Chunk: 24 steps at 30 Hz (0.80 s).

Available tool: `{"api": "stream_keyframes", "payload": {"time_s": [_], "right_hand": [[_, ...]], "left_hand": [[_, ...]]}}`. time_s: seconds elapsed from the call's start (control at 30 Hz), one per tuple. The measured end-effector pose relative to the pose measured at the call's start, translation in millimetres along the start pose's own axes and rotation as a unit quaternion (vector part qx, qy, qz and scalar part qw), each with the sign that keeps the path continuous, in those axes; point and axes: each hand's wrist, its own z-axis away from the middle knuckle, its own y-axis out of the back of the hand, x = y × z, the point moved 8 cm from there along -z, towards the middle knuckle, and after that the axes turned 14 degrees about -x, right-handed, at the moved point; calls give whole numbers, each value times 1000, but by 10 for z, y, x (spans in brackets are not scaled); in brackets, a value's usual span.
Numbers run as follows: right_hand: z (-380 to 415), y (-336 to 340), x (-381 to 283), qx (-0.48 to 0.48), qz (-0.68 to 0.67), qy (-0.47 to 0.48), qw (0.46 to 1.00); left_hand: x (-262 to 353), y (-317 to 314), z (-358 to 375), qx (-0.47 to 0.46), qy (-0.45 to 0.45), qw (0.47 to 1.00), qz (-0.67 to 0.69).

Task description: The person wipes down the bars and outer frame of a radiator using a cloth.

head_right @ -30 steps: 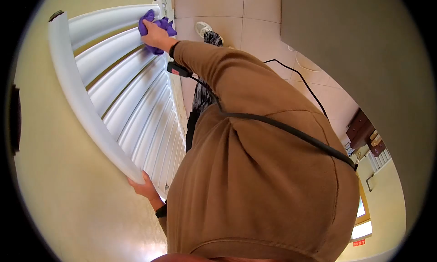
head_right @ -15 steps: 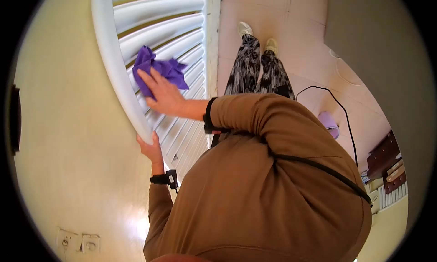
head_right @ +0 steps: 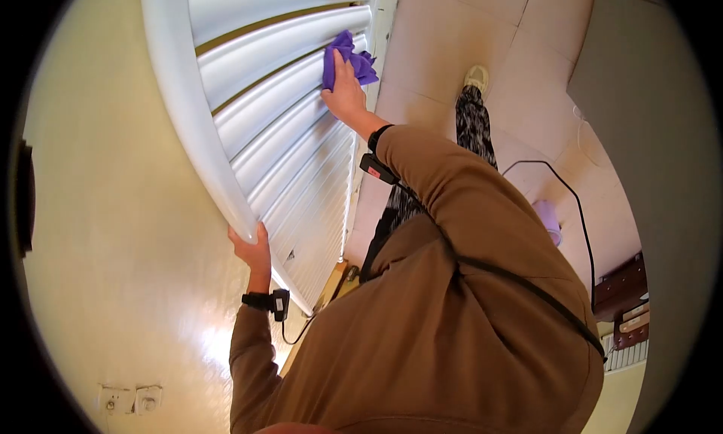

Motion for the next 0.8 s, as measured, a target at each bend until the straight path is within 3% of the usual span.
{"api": "stream_keyframes", "payload": {"time_s": [0.2,0.27,0.33,0.4,0.57,0.7,0.8], "right_hand": [[-528,-60,628,38,-42,-4,998],[-657,-126,899,14,-69,-83,994],[-647,-148,878,4,-74,-98,992],[-495,-239,863,-24,-36,-201,979],[174,-594,476,-46,-63,-175,982],[894,-757,-202,-45,-75,-143,986],[1226,-774,-640,-18,-97,-47,994]], "left_hand": [[-128,-26,52,0,8,1000,8],[-156,-44,34,7,11,1000,5],[-81,-14,34,17,-38,999,25],[25,30,25,17,-33,999,12],[79,75,4,-6,-15,1000,19],[190,135,-20,13,-72,997,24],[301,250,-1,35,-110,993,20]]}}
